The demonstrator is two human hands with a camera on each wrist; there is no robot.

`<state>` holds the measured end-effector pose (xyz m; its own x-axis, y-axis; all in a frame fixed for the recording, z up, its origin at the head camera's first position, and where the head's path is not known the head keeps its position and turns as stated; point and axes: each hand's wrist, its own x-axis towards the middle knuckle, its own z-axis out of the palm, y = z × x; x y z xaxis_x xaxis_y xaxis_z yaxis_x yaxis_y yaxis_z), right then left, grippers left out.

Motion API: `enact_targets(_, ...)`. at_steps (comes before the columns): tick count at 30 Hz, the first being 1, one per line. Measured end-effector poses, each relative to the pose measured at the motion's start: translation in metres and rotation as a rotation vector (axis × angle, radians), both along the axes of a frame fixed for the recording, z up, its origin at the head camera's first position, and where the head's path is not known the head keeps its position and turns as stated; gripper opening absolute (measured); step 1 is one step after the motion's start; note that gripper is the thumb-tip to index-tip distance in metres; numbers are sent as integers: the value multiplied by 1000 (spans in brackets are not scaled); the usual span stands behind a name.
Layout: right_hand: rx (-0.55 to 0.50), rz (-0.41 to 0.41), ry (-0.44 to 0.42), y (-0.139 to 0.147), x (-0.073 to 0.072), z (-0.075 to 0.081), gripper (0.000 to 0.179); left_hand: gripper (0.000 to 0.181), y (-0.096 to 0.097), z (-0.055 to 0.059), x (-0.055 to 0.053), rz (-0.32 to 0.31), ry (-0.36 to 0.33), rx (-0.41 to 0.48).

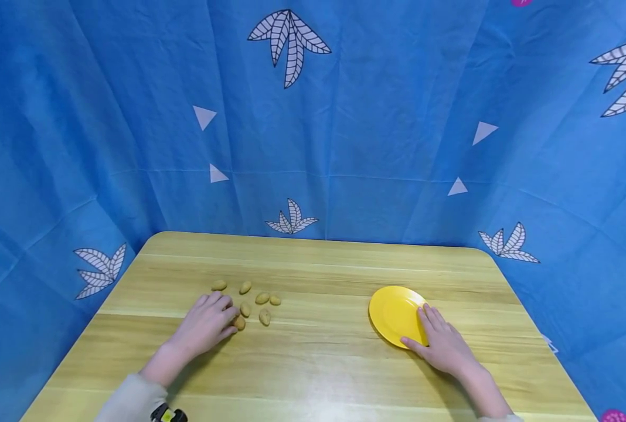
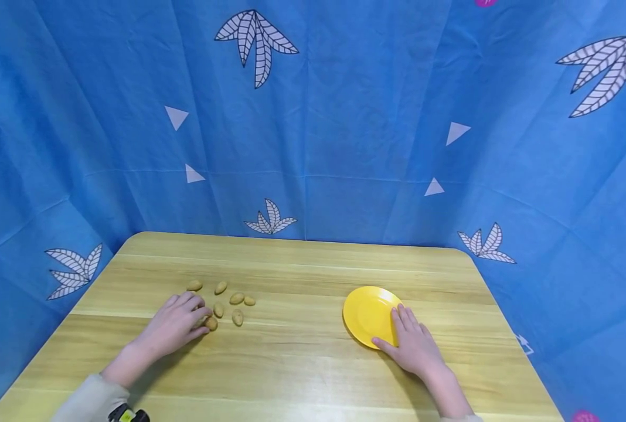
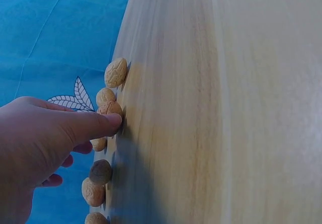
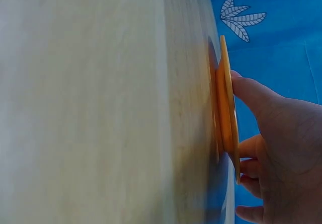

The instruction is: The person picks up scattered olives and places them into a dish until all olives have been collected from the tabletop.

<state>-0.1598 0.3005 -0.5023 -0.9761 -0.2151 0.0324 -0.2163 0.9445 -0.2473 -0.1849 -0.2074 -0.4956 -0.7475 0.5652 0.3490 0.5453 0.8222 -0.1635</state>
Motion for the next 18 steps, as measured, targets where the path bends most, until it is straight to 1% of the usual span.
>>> enact_targets(3,9,0,-9,-1,-2,0,89,31,1,1,0,0,-13,6)
enact_targets(10,26,2,-21,-5,-3,5,88,31,3,3,-1,11,-42,5)
enact_targets(18,42,4,-9,-5,-2,7,89,30,3,3,0,4,-33,11)
